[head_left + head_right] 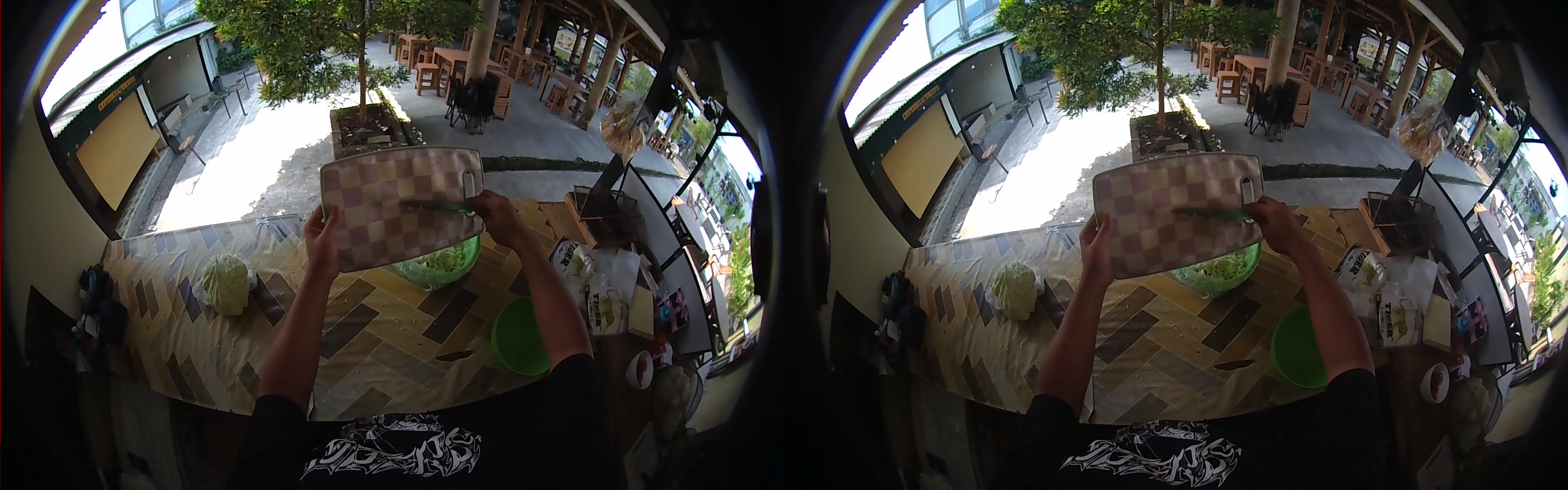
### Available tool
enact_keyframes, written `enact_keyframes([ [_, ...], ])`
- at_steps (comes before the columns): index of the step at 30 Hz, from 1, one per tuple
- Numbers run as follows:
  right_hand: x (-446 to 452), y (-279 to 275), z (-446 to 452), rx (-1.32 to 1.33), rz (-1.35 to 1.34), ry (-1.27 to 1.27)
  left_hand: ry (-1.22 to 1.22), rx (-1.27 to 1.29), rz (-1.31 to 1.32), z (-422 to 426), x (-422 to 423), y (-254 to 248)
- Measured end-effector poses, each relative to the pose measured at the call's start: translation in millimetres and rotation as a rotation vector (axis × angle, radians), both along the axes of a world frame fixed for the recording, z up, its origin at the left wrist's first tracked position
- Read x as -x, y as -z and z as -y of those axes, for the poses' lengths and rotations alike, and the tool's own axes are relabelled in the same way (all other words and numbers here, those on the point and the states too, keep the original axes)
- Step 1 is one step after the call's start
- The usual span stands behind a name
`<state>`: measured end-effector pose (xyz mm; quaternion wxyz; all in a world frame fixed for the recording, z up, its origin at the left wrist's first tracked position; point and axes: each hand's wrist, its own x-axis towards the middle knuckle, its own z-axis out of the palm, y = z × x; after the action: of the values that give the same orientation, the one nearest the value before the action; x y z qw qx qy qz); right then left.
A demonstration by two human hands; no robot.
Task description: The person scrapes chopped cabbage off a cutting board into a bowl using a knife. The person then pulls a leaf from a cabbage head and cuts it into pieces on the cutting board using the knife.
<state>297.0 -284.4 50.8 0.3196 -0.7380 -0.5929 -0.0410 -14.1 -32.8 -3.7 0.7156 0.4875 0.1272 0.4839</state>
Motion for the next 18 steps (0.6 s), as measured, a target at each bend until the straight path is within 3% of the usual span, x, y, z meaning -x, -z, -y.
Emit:
enact_keyframes([
  [3, -15.7, 9.0, 16.5, 0.218, 0.213, -0.042, -0.072, -0.033, -0.026, -5.7, -0.2, 0.2],
  [6, -25.1, 23.7, 26.0, 0.129, 0.141, -0.042, -0.118, -0.025, -0.014, -11.5, -2.3, 2.6],
  [12, -8.7, 39.1, 28.7, 0.013, -0.374, 0.038, -0.073, 0.226, 0.071, -2.5, -5.2, -0.9],
  [15, 2.5, 45.9, 14.1, -0.098, -0.661, -0.114, -0.020, 0.337, 0.085, 7.1, -8.1, 3.2],
  [18, 5.4, 52.3, 8.1, -0.087, -0.727, -0.030, 0.006, 0.378, 0.078, 12.3, -6.4, 9.1],
])
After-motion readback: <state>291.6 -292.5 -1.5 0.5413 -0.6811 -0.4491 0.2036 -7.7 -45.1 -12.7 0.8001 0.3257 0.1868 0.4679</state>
